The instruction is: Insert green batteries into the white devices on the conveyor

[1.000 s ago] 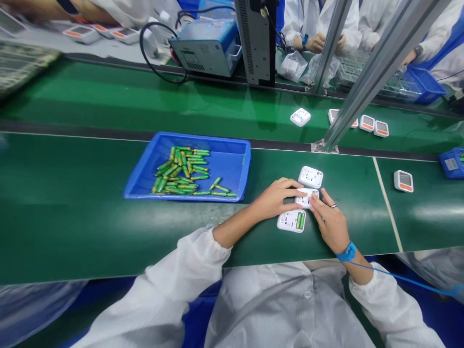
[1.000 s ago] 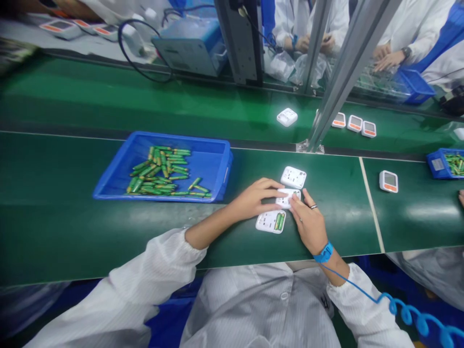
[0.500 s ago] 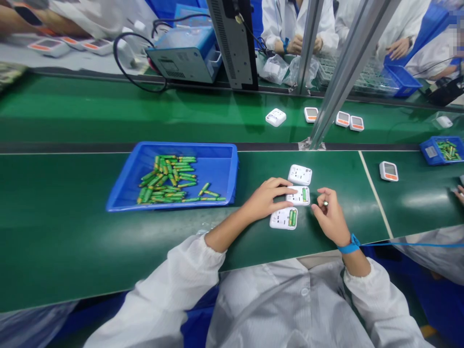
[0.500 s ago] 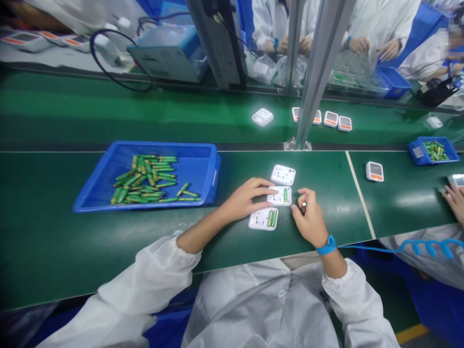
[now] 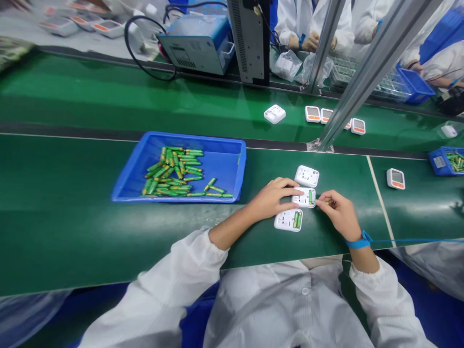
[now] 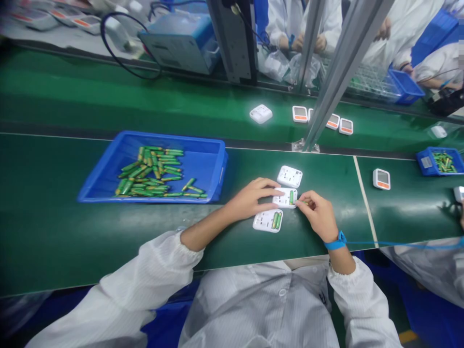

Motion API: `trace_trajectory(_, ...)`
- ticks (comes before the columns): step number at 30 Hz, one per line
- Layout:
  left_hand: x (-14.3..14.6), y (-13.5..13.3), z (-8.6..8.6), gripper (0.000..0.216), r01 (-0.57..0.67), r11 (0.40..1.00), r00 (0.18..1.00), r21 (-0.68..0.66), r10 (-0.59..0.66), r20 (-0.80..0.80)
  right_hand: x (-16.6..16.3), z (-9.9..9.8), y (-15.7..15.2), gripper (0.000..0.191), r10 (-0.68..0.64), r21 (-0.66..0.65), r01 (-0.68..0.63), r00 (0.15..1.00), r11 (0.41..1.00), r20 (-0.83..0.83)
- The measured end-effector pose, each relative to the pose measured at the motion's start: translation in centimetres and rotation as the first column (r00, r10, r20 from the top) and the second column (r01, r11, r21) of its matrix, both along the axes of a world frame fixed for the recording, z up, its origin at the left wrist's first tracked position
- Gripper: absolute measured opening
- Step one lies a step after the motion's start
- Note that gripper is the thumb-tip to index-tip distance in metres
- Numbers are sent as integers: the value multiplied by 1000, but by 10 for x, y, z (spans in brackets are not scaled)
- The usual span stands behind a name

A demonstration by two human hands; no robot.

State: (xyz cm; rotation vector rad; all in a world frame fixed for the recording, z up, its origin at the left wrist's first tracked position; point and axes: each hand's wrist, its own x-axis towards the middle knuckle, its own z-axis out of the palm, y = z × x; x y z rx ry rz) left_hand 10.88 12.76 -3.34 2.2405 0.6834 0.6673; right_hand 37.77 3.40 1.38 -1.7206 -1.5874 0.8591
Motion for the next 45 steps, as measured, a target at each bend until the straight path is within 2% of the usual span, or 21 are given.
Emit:
trace_trajectory(4, 0, 0, 0, 34, -5, 1000, 1000, 5, 5, -6, -7, -3, 13, 25, 61, 141, -77, 992, 987, 115)
trace_trajectory(7, 0, 0, -1, 34, -9, 1000, 1000, 16, 9, -6, -12, -8, 15, 23, 63, 196, -93, 986, 976, 157)
trace_trajectory(12, 0, -1, 0, 33, -11, 999, 1000, 44, 11, 0, -15, -18, 8, 28, 33, 232, -88, 973, 969, 230)
trace_trajectory(16, -1, -3, 2, 32, -16, 998, 1000, 57, 16, -2, -16, -28, 1, 44, 73, 246, -171, 930, 954, 361)
trace_trajectory(21, 0, -1, 2, 31, -9, 998, 1000, 58, 9, 0, -23, -39, -16, 54, 124, 196, -246, 866, 949, 485)
trace_trajectory(24, 0, 0, 0, 32, -7, 998, 1000, 55, 8, -17, -24, -41, -22, 56, 124, 189, -235, 877, 954, 465)
trace_trajectory(27, -1, -5, 3, 31, -16, 999, 1000, 51, 16, -4, -21, -39, -19, 53, 130, 211, -213, 927, 954, 351)
trace_trajectory(30, -5, -15, 10, 38, -88, 996, 995, 24, 87, 39, -16, -36, -10, 46, 50, 204, -90, 980, 975, 193)
trace_trajectory(33, -6, -23, 12, 49, -120, 993, 993, 17, 120, 6, -15, -36, 1, 35, -7, 171, -18, 989, 985, 145)
trace_trajectory(37, -1, -23, 8, 60, -77, 996, 993, 48, 81, -81, -12, -39, 12, 29, 42, 143, -67, 984, 987, 172)
trace_trajectory(39, 1, -25, 8, 58, -73, 996, 990, 59, 80, -116, -8, -39, 15, 26, 81, 126, -102, 983, 987, 165)
trace_trajectory(43, -5, -44, 16, 58, -177, 978, 958, 107, 196, -207, -4, -36, 18, 24, 115, 105, -134, 979, 985, 169)
trace_trajectory(45, -12, -58, 21, 64, -205, 973, 942, 109, 226, -247, -7, -35, 17, 32, 117, 98, -138, 974, 986, 194)
